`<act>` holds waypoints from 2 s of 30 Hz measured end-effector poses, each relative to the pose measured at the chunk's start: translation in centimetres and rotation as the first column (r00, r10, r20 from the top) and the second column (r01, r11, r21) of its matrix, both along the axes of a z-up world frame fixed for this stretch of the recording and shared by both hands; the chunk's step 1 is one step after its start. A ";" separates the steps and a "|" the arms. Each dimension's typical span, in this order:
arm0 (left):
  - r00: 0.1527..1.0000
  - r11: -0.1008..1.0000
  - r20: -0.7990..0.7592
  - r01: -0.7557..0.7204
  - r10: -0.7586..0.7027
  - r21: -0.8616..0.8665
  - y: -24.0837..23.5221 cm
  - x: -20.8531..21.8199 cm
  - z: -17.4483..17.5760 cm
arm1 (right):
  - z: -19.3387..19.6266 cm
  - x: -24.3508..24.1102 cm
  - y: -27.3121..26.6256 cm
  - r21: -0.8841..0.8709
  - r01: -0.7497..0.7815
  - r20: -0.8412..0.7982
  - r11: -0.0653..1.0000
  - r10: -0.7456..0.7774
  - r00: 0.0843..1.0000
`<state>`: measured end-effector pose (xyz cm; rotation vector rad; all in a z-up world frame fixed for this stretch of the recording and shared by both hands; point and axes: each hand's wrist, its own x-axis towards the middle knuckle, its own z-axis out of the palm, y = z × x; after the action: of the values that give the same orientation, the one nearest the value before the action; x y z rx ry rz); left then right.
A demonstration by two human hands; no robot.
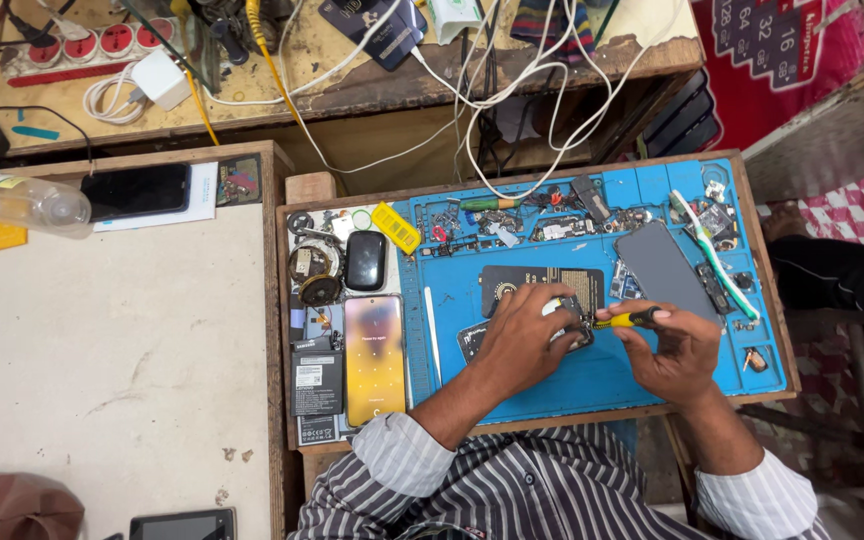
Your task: The person uses a yellow-handled screwdriver to remove screws from the internal frame of a disassembled smartphone. They repeatedly adjust the phone's position on a blue anti-static mat and continue unscrewing components while handling the device with both hands.
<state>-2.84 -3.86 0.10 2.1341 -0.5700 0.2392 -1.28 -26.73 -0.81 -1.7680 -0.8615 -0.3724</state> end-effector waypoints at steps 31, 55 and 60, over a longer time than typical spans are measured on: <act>0.992 0.938 0.097 0.048 -0.086 0.343 -2.6 2.6 -1.5 | 0.5 2.3 -2.2 -0.062 0.100 0.155 0.993 -0.089 0.984; 0.991 0.983 -0.086 0.115 -0.103 0.141 -1.1 3.5 -1.8 | -1.6 2.8 -1.4 -0.027 0.095 0.222 0.995 -0.087 0.971; 0.990 0.986 -0.104 0.113 -0.100 0.126 -1.0 3.7 -2.0 | -1.5 3.2 -1.2 -0.040 0.092 0.241 0.995 -0.080 0.967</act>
<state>0.83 -4.83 -1.94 2.2200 -0.6565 0.0390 1.89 -27.92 -2.28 -1.8361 -0.9718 -0.6359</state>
